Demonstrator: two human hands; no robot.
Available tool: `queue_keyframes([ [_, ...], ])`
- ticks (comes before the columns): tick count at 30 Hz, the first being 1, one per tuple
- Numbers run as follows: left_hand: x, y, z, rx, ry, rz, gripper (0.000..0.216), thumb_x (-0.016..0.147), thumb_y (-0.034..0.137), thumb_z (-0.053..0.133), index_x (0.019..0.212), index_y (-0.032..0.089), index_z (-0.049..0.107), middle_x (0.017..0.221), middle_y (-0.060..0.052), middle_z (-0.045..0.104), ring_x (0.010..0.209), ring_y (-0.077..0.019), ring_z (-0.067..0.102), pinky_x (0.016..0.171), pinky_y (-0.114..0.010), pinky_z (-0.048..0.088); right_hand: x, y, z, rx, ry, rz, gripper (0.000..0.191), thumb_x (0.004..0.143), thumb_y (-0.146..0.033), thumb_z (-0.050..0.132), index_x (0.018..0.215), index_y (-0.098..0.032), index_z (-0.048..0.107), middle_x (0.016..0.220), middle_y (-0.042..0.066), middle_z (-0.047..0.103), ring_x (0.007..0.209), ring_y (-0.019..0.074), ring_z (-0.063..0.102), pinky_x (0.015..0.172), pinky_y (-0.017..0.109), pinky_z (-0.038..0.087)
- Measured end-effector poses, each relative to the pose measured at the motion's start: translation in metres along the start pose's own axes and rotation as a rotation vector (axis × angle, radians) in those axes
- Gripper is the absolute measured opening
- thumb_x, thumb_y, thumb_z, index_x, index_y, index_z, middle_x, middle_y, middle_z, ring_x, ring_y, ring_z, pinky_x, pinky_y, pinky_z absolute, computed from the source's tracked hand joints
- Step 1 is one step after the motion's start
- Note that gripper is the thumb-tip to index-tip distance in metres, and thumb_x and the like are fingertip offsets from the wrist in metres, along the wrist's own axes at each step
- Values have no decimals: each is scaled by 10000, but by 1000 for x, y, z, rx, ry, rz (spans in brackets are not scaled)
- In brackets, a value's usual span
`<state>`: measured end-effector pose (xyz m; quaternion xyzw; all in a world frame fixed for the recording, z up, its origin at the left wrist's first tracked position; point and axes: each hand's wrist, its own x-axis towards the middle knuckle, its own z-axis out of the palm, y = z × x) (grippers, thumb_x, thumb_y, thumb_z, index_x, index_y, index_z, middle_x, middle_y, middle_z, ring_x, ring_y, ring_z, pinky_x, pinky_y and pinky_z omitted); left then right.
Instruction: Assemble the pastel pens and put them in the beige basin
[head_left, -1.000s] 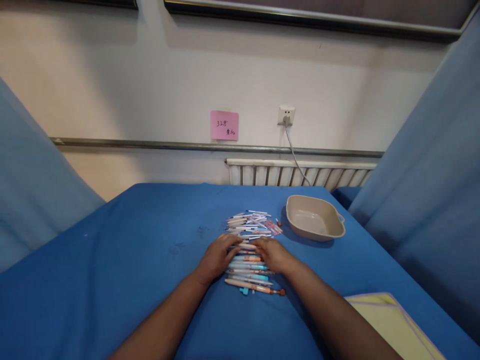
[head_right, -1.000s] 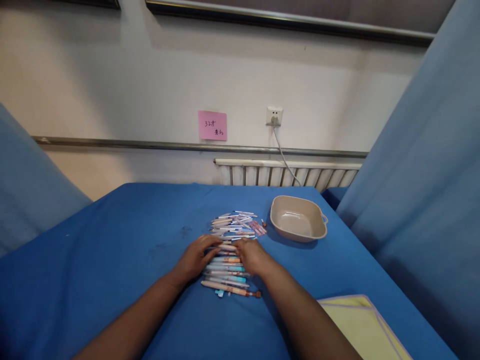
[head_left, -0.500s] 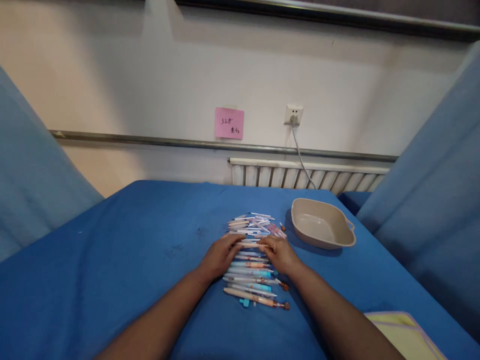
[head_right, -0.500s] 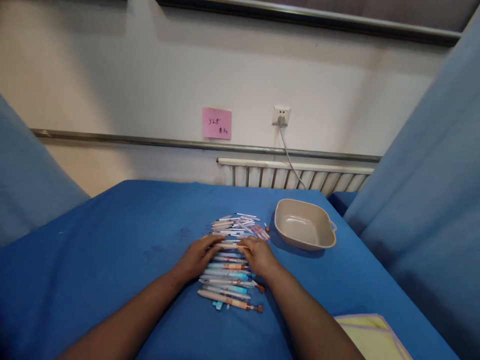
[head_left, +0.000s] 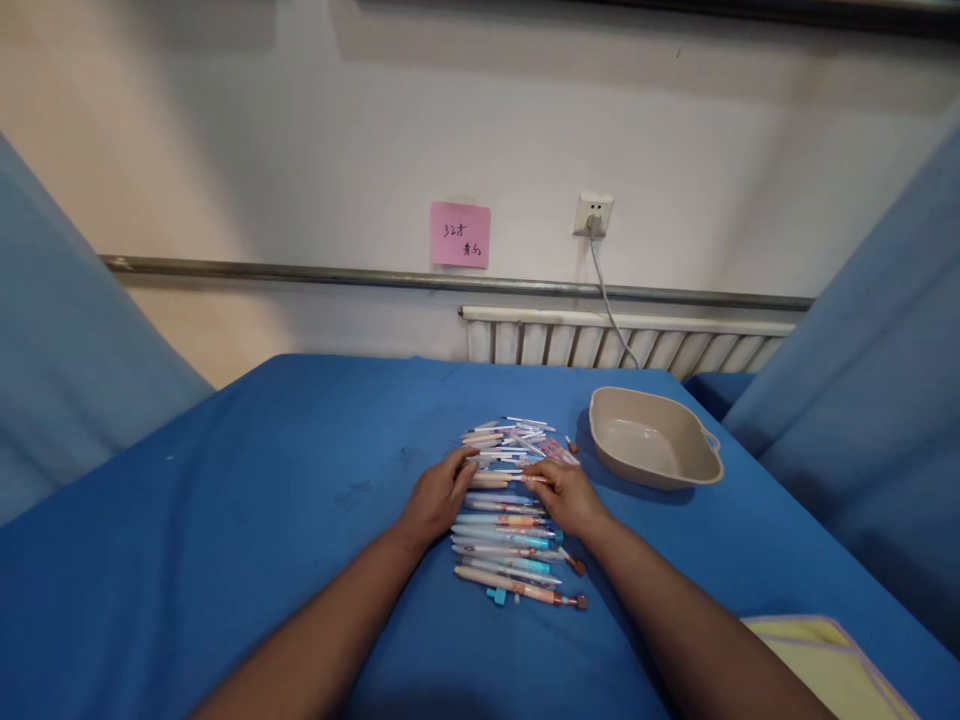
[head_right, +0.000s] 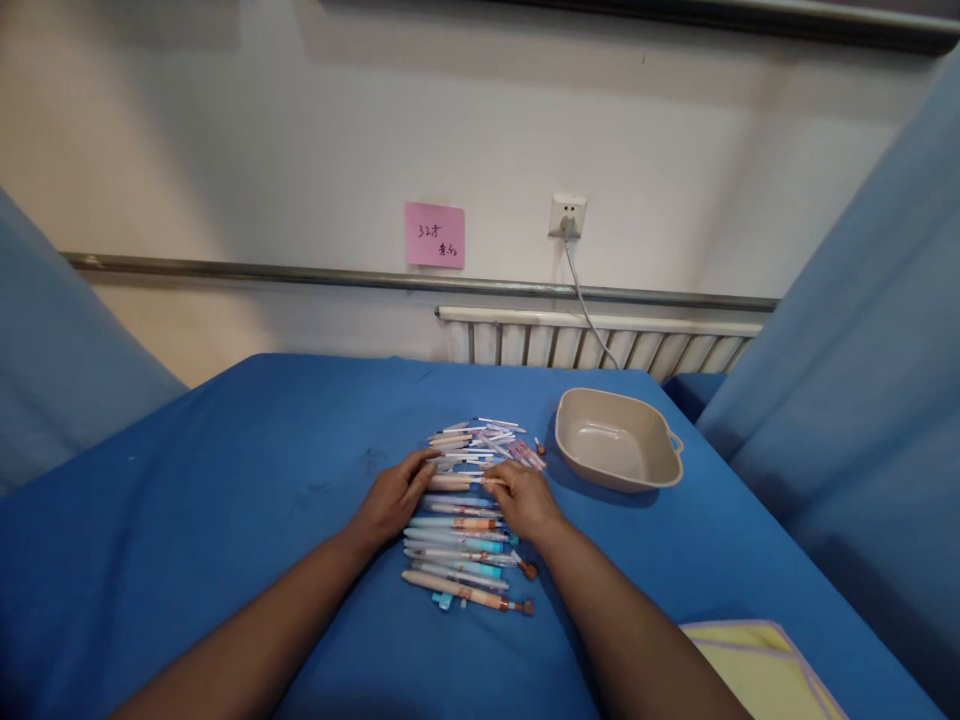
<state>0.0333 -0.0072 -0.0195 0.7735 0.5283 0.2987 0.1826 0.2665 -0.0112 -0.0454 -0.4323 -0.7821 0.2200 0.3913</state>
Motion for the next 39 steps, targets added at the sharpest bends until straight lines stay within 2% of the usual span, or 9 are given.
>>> queue_keyframes([
  [5, 3, -4, 0, -27, 31, -4, 332, 889, 345, 430, 1144, 176, 560, 868, -32, 689, 797, -186, 642, 740, -294, 489, 1, 1, -2, -48, -6, 53, 171, 859, -242, 524, 935, -202, 672, 901, 43, 694, 844, 179, 619, 760, 291, 451],
  [10, 1, -5, -2, -55, -58, 98, 317, 854, 359, 513, 1105, 189, 604, 983, -50, 696, 883, -197, 643, 798, -307, 496, 1, 3, -3, -58, -3, 84, 183, 870, -245, 507, 969, -206, 656, 898, 40, 689, 848, 179, 616, 754, 291, 446],
  [16, 5, -18, -11, 64, 90, 47, 300, 884, 352, 456, 1040, 172, 639, 1014, -73, 693, 915, -214, 640, 823, -335, 494, 2, 14, -15, -143, -1, 127, 161, 874, -257, 512, 922, -195, 652, 910, 45, 671, 857, 178, 605, 786, 297, 435],
  [20, 7, -22, -9, 73, 77, 58, 293, 886, 328, 453, 1057, 172, 633, 1020, -71, 690, 929, -215, 631, 835, -344, 489, 3, 14, -15, -123, -2, 90, 146, 864, -238, 532, 931, -190, 652, 919, 45, 669, 876, 177, 598, 798, 298, 432],
  [26, 4, -1, -4, 75, 40, 211, 282, 868, 302, 524, 1122, 208, 604, 1129, -67, 648, 1084, -233, 537, 963, -404, 397, 4, -1, -6, -94, -40, 12, 136, 862, -211, 548, 950, -199, 651, 953, 51, 677, 905, 178, 598, 812, 300, 437],
  [30, 2, 13, -3, 58, -87, 320, 214, 881, 307, 518, 1031, 216, 640, 1009, -51, 673, 990, -208, 560, 901, -353, 427, 4, -15, -2, -105, -98, -92, 153, 883, -223, 521, 970, -223, 647, 937, 34, 666, 908, 167, 589, 823, 289, 433],
  [32, 2, 13, -2, 82, -115, 298, 194, 891, 293, 494, 951, 216, 662, 911, -41, 680, 915, -199, 573, 840, -329, 443, 4, -16, -3, -117, -122, -99, 166, 890, -226, 507, 985, -227, 644, 935, 33, 664, 903, 165, 590, 818, 288, 433],
  [34, 3, 8, -3, 115, -81, 242, 196, 891, 282, 482, 909, 217, 666, 871, -36, 679, 884, -198, 576, 803, -318, 447, 4, -11, -7, -142, -105, -54, 172, 890, -221, 507, 996, -219, 642, 958, 46, 667, 921, 174, 590, 837, 304, 428],
  [39, 7, -7, -6, 163, 0, 149, 201, 876, 291, 490, 954, 205, 654, 913, -52, 681, 900, -215, 582, 804, -340, 448, 5, -1, -19, -295, -17, 88, 187, 873, -230, 535, 1030, -219, 634, 1060, 65, 642, 1058, 210, 539, 975, 391, 340],
])
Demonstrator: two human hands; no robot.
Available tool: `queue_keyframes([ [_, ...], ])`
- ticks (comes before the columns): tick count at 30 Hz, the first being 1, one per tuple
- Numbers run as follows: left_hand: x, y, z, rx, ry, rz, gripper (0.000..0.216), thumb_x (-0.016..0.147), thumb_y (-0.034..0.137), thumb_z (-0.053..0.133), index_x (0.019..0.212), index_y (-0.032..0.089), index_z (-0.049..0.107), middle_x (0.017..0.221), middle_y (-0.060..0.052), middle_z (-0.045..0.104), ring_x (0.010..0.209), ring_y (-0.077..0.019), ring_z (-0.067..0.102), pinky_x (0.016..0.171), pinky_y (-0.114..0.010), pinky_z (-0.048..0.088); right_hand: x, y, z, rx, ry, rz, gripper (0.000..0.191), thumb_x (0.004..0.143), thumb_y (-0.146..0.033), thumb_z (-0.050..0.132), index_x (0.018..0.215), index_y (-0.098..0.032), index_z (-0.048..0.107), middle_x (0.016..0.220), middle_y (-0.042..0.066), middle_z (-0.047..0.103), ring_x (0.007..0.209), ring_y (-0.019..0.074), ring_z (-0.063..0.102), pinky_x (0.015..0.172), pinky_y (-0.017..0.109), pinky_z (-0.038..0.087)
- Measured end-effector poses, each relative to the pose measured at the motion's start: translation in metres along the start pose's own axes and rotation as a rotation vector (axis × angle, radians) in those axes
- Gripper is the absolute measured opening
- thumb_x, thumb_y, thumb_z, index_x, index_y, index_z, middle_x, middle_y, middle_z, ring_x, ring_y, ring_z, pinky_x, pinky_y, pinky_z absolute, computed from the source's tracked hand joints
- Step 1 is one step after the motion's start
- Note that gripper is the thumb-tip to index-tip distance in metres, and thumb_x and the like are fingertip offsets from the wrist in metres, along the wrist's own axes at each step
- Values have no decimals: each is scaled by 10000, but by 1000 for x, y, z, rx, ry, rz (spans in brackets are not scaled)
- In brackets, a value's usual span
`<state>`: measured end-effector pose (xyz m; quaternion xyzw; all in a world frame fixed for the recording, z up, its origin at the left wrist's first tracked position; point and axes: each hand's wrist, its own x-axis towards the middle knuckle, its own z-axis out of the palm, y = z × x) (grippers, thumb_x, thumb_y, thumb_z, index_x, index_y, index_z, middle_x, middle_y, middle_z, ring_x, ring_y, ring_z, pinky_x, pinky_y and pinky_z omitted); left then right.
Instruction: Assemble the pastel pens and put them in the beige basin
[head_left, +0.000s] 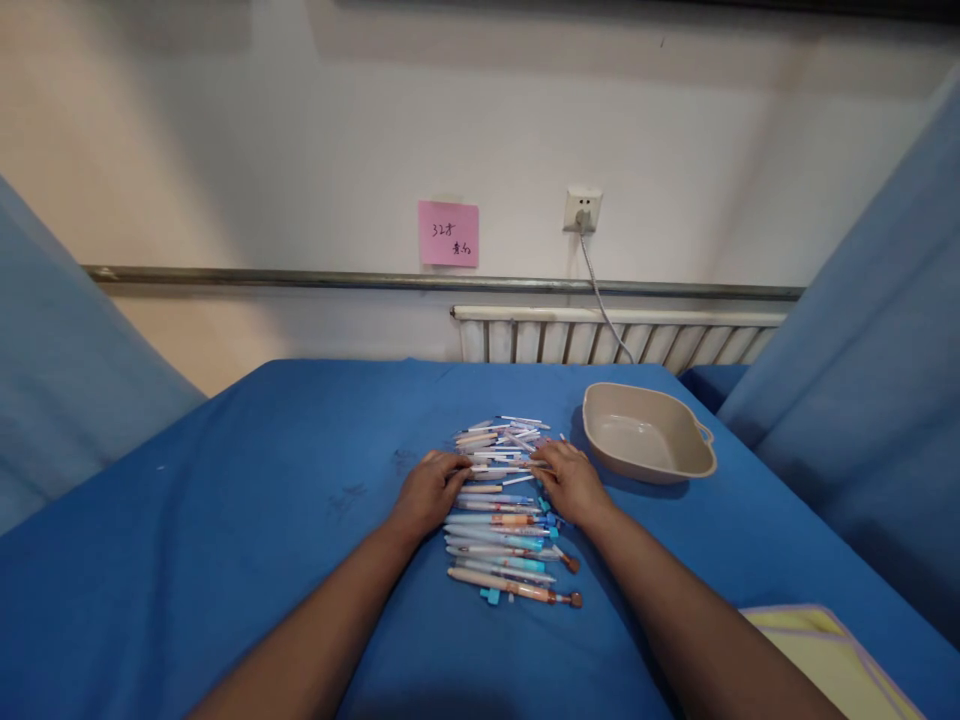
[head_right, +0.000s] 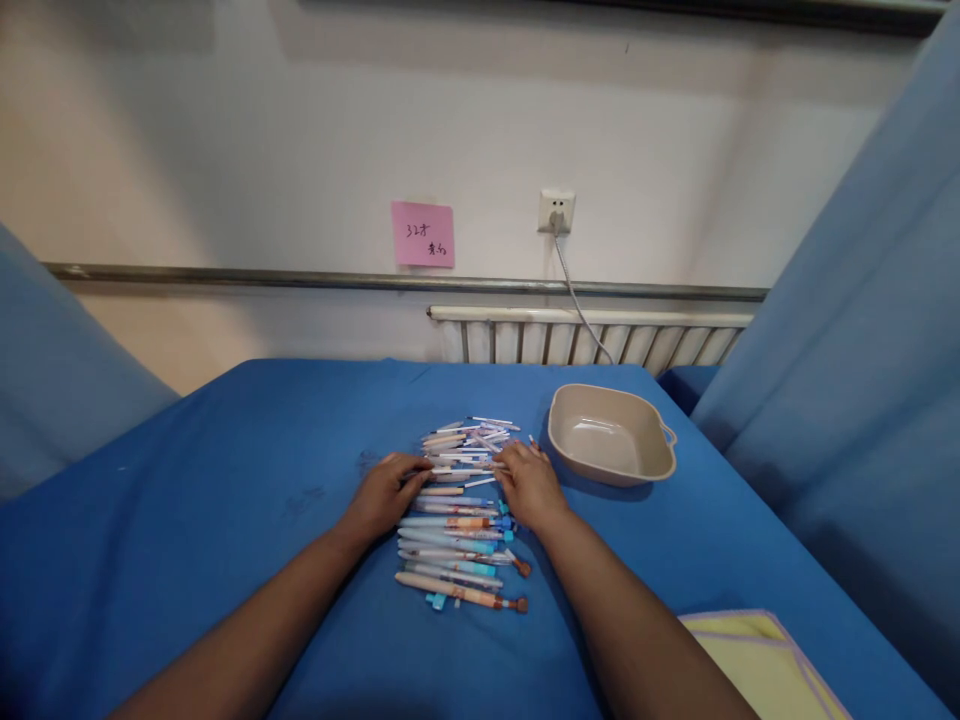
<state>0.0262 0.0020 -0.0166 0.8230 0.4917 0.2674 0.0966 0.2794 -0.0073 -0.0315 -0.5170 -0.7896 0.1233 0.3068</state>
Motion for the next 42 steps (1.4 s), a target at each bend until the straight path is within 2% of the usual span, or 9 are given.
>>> queue_keyframes([
  [2, 0, -2, 0, 0, 16, 3, 216, 869, 292, 504, 1004, 197, 643, 984, -64, 679, 954, -227, 573, 854, -364, 433, -1, -5, -1, -22, -14, -29, 221, 851, -236, 567, 1064, -224, 621, 1093, 63, 631, 1078, 215, 525, 983, 387, 331],
  [6, -1, 2, 0, -31, 44, 16, 219, 867, 302, 511, 1004, 197, 645, 996, -68, 679, 962, -229, 573, 865, -371, 430, -3, -21, 1, 16, -202, -123, 235, 820, -223, 595, 1051, -227, 636, 1044, 51, 661, 1011, 200, 566, 901, 316, 392],
  [11, -4, 11, -5, -92, -40, 56, 197, 875, 289, 488, 947, 207, 652, 947, -47, 681, 912, -201, 578, 838, -328, 437, -3, -28, -1, -41, -282, -100, 249, 816, -157, 555, 1042, -211, 645, 1043, 69, 665, 1006, 209, 573, 876, 305, 397],
  [18, -5, 15, -6, -103, -136, 90, 164, 859, 275, 507, 880, 204, 654, 860, -39, 666, 856, -191, 577, 801, -304, 441, -4, -30, -1, -143, -282, -109, 265, 840, -185, 531, 1092, -200, 613, 1079, 98, 633, 1015, 234, 561, 860, 314, 394],
  [25, -5, 15, -6, -76, -148, 93, 175, 870, 270, 488, 886, 198, 648, 863, -46, 663, 859, -195, 574, 809, -314, 436, -3, -31, -2, -295, -288, -133, 263, 808, -127, 531, 1051, -182, 617, 1008, 104, 625, 953, 236, 555, 825, 319, 386],
  [34, -8, 15, -9, -80, -123, 130, 206, 868, 295, 521, 1026, 204, 617, 1011, -53, 661, 957, -208, 567, 868, -329, 424, -2, -20, -1, -149, -235, -92, 197, 861, -151, 506, 1030, -177, 603, 1024, 97, 603, 985, 222, 541, 863, 322, 396],
  [39, -9, 14, -8, -45, -115, 135, 197, 887, 279, 501, 1024, 200, 620, 986, -48, 668, 932, -200, 576, 843, -320, 434, -2, -17, 2, 84, -146, -30, 153, 863, -141, 504, 983, -182, 590, 997, 65, 615, 965, 181, 559, 840, 295, 423],
  [42, -10, 17, -7, -29, -101, 166, 198, 908, 265, 471, 1027, 206, 617, 972, -41, 666, 922, -193, 572, 838, -320, 433, -4, -22, 2, 165, -140, -54, 182, 888, -209, 494, 1042, -192, 589, 1009, 60, 641, 954, 182, 578, 838, 298, 430],
])
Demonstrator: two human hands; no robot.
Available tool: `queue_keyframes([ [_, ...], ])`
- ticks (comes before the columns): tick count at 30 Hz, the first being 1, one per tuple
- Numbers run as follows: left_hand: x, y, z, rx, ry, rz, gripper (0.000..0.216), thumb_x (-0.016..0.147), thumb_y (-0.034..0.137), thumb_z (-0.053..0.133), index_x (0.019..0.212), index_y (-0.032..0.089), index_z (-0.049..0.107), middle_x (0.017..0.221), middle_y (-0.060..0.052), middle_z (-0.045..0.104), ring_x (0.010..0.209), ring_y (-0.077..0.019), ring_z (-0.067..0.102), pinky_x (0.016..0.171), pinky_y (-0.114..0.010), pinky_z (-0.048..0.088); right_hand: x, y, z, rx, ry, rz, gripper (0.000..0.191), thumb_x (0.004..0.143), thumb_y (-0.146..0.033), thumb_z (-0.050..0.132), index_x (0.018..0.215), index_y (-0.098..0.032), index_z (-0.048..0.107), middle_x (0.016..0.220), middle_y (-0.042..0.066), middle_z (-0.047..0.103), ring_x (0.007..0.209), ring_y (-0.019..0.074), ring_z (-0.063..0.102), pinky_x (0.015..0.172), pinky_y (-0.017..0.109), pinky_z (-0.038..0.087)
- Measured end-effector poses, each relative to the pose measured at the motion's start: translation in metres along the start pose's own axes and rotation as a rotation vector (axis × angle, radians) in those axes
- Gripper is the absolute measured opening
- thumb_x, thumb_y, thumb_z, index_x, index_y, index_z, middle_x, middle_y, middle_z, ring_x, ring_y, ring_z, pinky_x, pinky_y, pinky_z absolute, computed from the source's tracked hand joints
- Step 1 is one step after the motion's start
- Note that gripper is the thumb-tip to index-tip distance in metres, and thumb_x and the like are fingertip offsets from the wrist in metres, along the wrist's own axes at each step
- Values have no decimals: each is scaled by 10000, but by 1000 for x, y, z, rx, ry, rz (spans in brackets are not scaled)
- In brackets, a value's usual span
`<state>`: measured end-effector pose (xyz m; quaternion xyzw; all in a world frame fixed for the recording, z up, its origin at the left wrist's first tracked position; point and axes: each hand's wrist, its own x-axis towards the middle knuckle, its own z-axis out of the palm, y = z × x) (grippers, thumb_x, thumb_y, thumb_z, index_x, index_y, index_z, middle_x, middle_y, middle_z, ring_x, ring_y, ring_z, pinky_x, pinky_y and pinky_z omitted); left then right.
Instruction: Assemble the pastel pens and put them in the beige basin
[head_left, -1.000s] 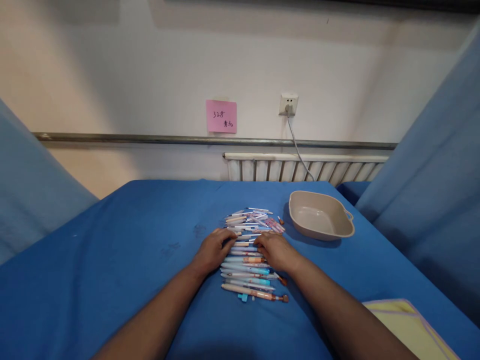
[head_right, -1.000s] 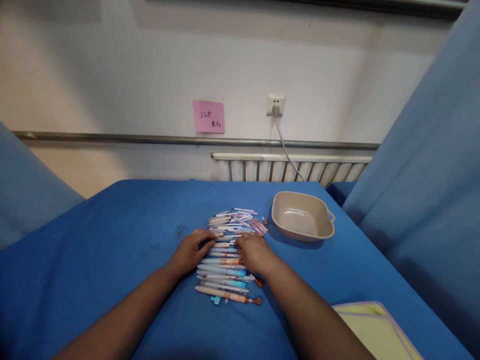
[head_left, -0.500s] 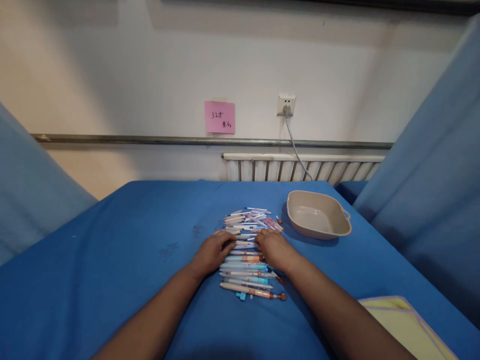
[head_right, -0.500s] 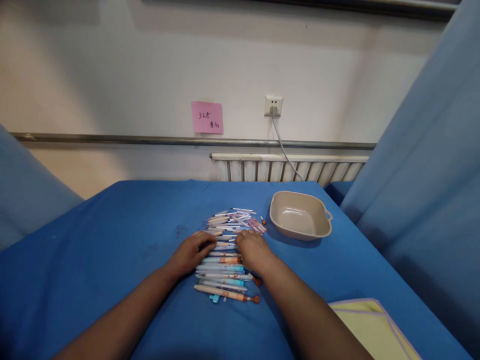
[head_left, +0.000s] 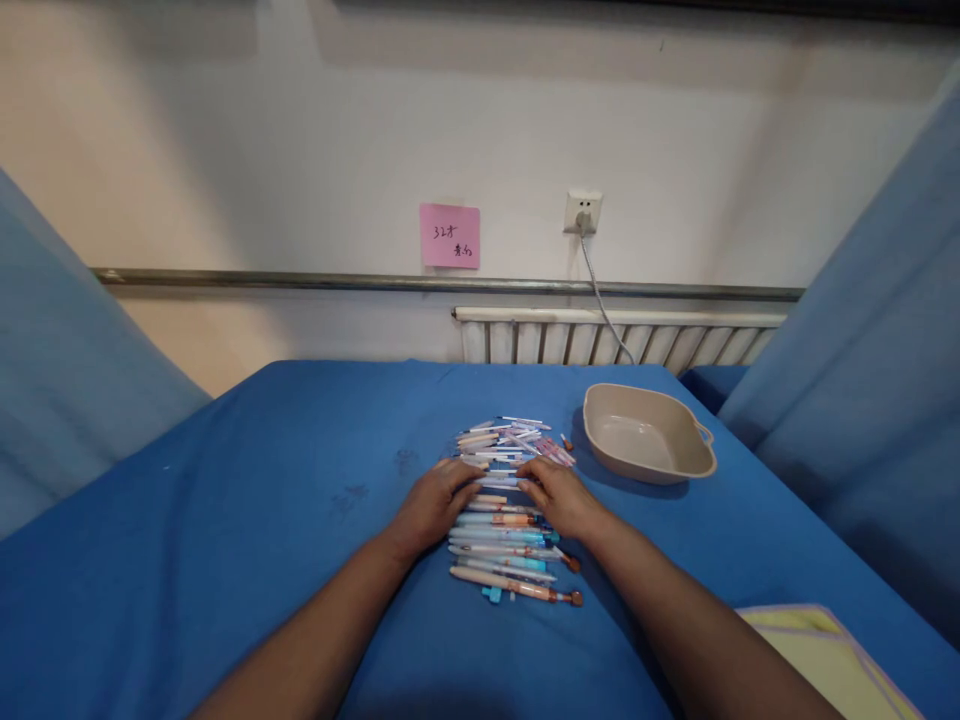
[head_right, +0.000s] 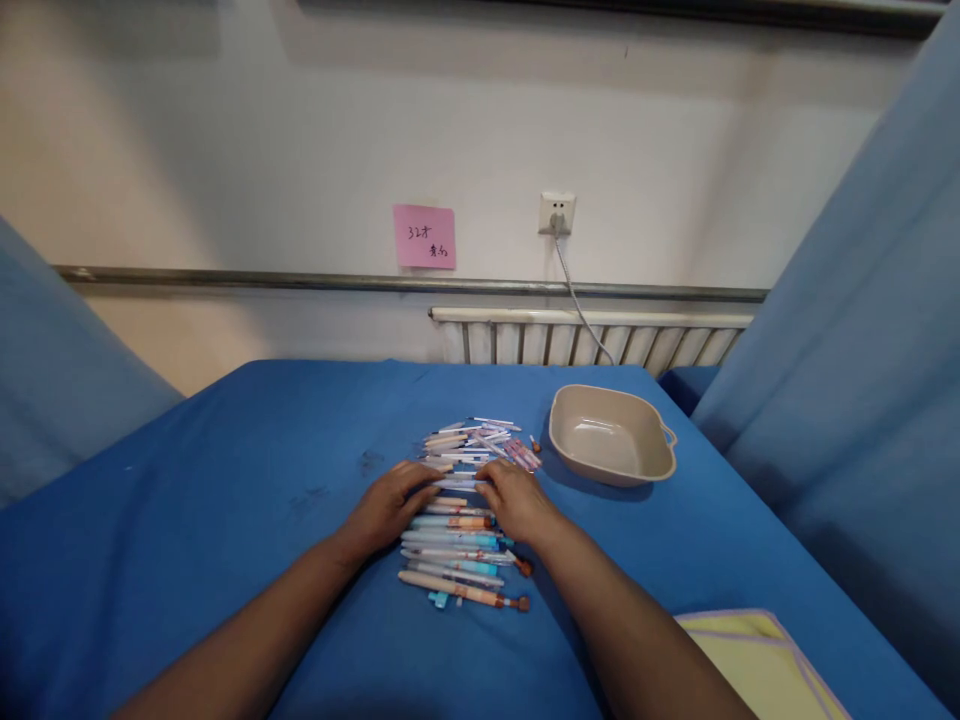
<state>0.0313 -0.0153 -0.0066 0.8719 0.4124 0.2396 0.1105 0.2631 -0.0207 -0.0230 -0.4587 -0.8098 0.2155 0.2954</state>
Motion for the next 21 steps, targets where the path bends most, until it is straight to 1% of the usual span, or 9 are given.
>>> queue_keyframes([
  [2, 0, 5, 0, 2, 7, 45, 203, 911, 264, 469, 1039, 207, 616, 988, -46, 656, 940, -190, 563, 856, -323, 430, -1, -6, 1, 24, -14, -47, 222, 904, -251, 476, 1091, -209, 589, 1030, 55, 652, 960, 182, 587, 844, 295, 428],
  [5, 0, 13, 1, -7, 18, 84, 212, 913, 264, 464, 1043, 205, 621, 1028, -59, 634, 990, -190, 551, 886, -319, 426, -1, -12, 4, 19, -33, -84, 211, 913, -238, 448, 1014, -210, 631, 943, 44, 667, 894, 172, 601, 796, 273, 436],
  [7, 0, 17, 1, -15, 18, 54, 230, 918, 273, 450, 1055, 202, 620, 1014, -62, 643, 975, -193, 564, 871, -317, 438, -1, -13, 6, 9, -7, -77, 188, 904, -216, 459, 951, -199, 641, 891, 40, 661, 857, 165, 598, 771, 263, 434],
  [11, 0, 20, 1, -71, 38, -83, 288, 933, 295, 395, 1109, 198, 602, 1026, -57, 671, 947, -196, 602, 854, -319, 458, -2, -12, 8, -1, 64, -82, 122, 866, -181, 519, 936, -197, 617, 895, 32, 642, 873, 160, 580, 778, 260, 423],
  [13, 0, 19, 0, -106, 77, -103, 324, 899, 312, 465, 1189, 195, 550, 1085, -65, 652, 980, -201, 594, 878, -324, 456, -2, -11, 8, -5, 72, -86, 108, 858, -172, 529, 928, -199, 606, 898, 30, 634, 877, 161, 574, 776, 261, 421],
  [15, 0, 17, -1, -129, 97, -77, 420, 848, 309, 549, 1247, 189, 501, 1093, -73, 641, 989, -205, 588, 891, -329, 455, -3, -11, 7, -10, 81, -79, 96, 858, -174, 530, 920, -202, 597, 898, 30, 630, 876, 162, 571, 773, 264, 420],
  [17, -1, 16, -1, -138, 87, -72, 383, 847, 302, 546, 1212, 189, 532, 1054, -71, 653, 965, -205, 601, 879, -329, 462, -4, -11, 7, -8, 93, -76, 84, 860, -177, 531, 913, -203, 590, 894, 28, 628, 869, 163, 570, 769, 265, 419],
  [19, -1, 14, -1, -145, 70, -117, 297, 899, 302, 454, 1151, 200, 575, 1038, -66, 666, 955, -203, 617, 863, -329, 470, -4, -11, 7, -6, 103, -80, 78, 857, -174, 535, 910, -203, 584, 894, 25, 627, 868, 163, 569, 768, 266, 418],
  [21, -1, 14, -1, -151, 84, -146, 323, 905, 315, 444, 1193, 208, 543, 1088, -67, 655, 977, -207, 614, 870, -336, 470, -4, -10, 7, -11, 106, -86, 80, 853, -169, 540, 912, -203, 581, 896, 25, 626, 870, 165, 569, 767, 268, 418],
])
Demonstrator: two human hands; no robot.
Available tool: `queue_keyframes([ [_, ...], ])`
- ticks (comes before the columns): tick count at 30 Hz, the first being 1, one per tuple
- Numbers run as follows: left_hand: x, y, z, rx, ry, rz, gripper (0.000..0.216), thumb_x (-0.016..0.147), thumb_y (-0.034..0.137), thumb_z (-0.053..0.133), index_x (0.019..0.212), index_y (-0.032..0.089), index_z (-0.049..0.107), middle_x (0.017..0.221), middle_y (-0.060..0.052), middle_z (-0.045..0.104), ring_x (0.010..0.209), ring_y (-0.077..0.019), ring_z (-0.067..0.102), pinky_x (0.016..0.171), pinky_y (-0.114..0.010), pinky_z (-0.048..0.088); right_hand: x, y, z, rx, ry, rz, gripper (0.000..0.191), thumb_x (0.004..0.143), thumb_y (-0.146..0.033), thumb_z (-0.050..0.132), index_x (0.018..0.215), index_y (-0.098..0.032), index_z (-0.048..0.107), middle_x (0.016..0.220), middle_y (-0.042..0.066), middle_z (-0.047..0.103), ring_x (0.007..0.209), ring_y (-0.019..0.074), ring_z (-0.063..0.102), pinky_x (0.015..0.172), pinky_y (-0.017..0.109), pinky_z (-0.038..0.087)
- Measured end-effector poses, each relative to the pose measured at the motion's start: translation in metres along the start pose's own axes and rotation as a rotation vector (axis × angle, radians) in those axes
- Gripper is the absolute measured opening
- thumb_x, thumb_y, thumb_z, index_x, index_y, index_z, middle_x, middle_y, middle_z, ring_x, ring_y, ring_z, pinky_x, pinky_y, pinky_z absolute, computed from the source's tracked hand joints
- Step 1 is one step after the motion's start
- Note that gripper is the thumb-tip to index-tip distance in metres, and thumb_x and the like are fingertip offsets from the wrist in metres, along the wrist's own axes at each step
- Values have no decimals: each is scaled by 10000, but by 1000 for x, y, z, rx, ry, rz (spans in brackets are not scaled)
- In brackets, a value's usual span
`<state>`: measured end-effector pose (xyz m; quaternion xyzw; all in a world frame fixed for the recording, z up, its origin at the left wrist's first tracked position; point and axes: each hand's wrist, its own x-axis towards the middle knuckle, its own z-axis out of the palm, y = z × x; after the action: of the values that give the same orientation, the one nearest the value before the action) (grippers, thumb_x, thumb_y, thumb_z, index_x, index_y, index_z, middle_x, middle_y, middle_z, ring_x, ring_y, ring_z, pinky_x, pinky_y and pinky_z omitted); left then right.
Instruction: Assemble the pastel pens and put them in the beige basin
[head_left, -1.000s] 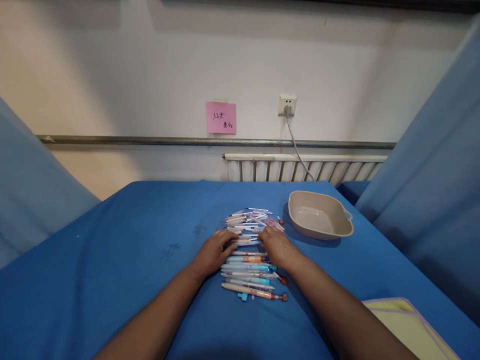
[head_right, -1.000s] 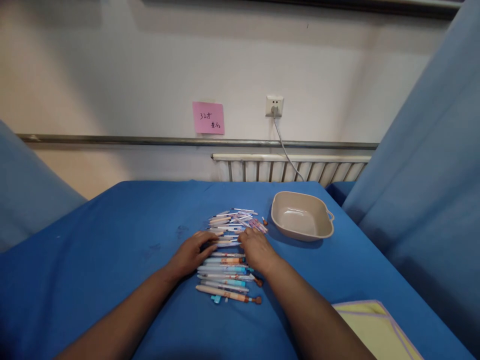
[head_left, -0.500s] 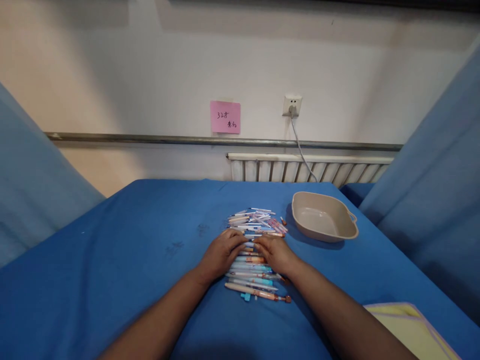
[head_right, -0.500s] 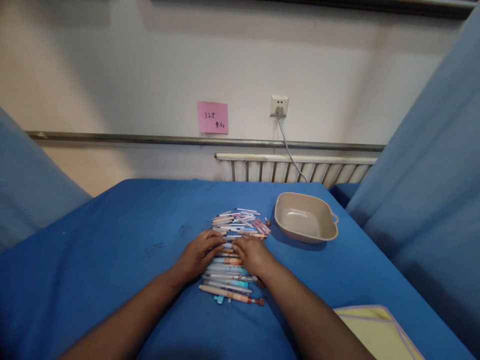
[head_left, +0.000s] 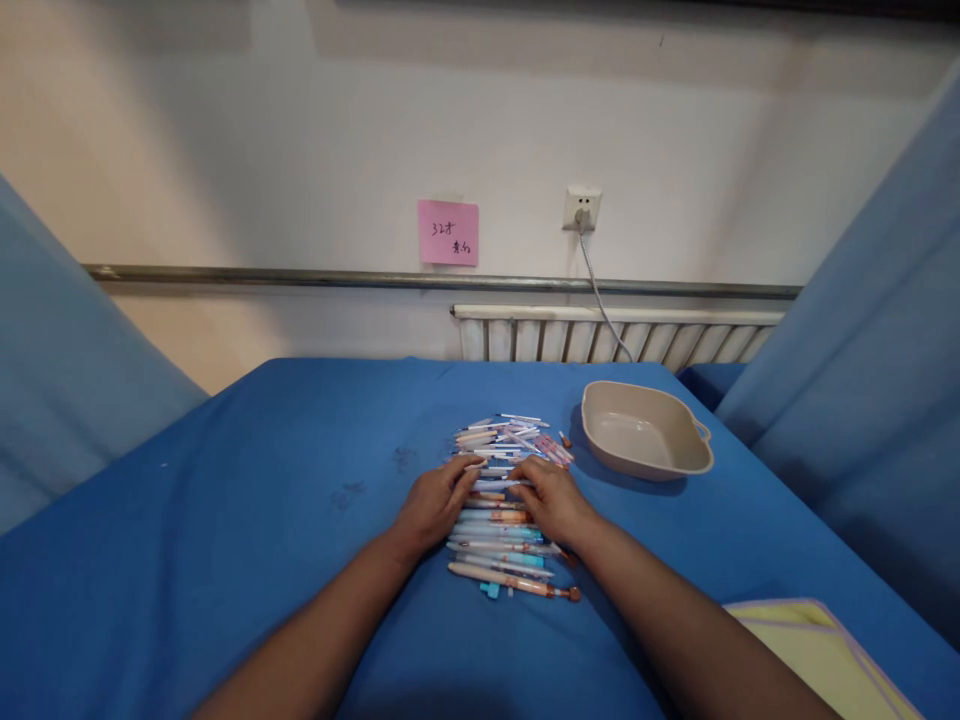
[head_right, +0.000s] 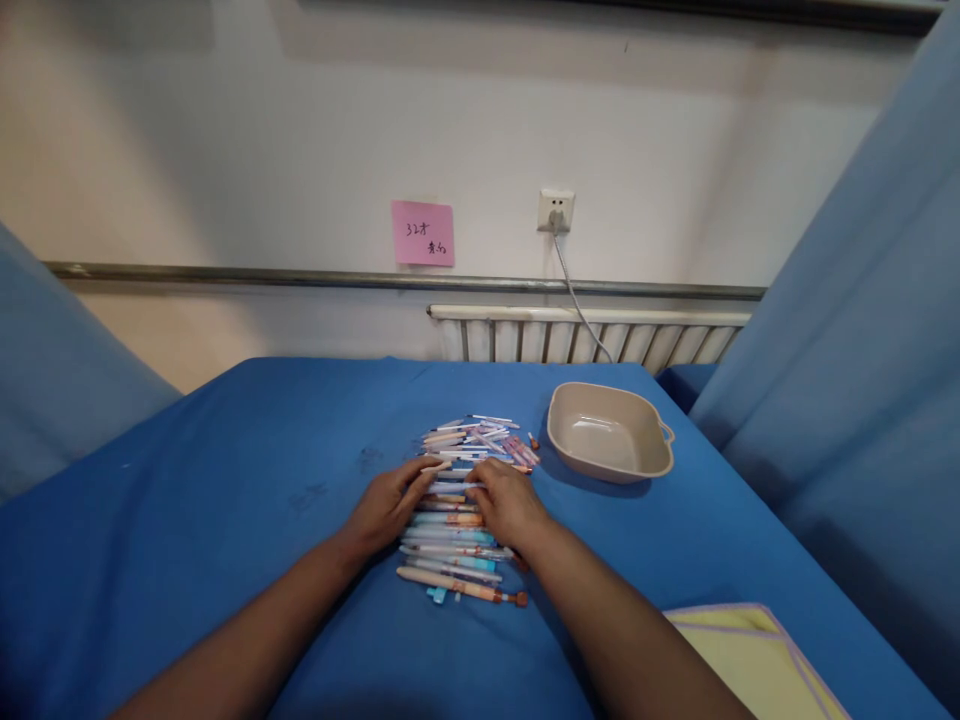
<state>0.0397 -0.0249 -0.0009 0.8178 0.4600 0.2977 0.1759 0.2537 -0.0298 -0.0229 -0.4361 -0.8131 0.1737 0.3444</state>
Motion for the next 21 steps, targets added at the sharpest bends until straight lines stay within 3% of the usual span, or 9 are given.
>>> queue_keyframes([
  [3, 0, -1, 1, 4, 16, 66, 464, 844, 308, 550, 1287, 206, 458, 1132, -75, 632, 1002, -209, 595, 903, -345, 460, 0, 2, 1, -13, -1, -2, 82, 851, -171, 545, 918, -202, 582, 903, 30, 628, 881, 172, 569, 775, 278, 419],
  [5, 0, -3, 2, 27, 0, 86, 396, 863, 300, 519, 1247, 205, 500, 1121, -72, 638, 1015, -206, 592, 915, -342, 455, 0, 4, 1, -15, 3, -4, 85, 853, -177, 546, 925, -201, 584, 915, 36, 630, 890, 176, 571, 781, 284, 421],
  [9, 2, -10, 2, 89, 4, -57, 352, 942, 339, 332, 1157, 206, 578, 1103, -65, 666, 998, -210, 624, 879, -335, 479, 0, 8, -1, -18, 16, -4, 90, 860, -184, 537, 934, -199, 585, 927, 46, 634, 899, 183, 574, 784, 292, 430],
  [13, 4, -18, 1, 138, 53, -133, 386, 930, 383, 335, 1177, 203, 571, 1103, -58, 675, 973, -221, 641, 855, -337, 493, 2, 15, -5, -41, 30, 30, 85, 862, -190, 532, 928, -193, 585, 945, 52, 647, 919, 188, 583, 814, 302, 431],
  [21, 5, -27, 2, 165, 85, -137, 363, 902, 367, 423, 1182, 182, 563, 1019, -70, 690, 948, -225, 639, 861, -347, 483, 3, 25, -10, -258, 22, 345, 195, 895, -171, 427, 1047, -144, 545, 976, 132, 670, 918, 233, 630, 787, 328, 446],
])
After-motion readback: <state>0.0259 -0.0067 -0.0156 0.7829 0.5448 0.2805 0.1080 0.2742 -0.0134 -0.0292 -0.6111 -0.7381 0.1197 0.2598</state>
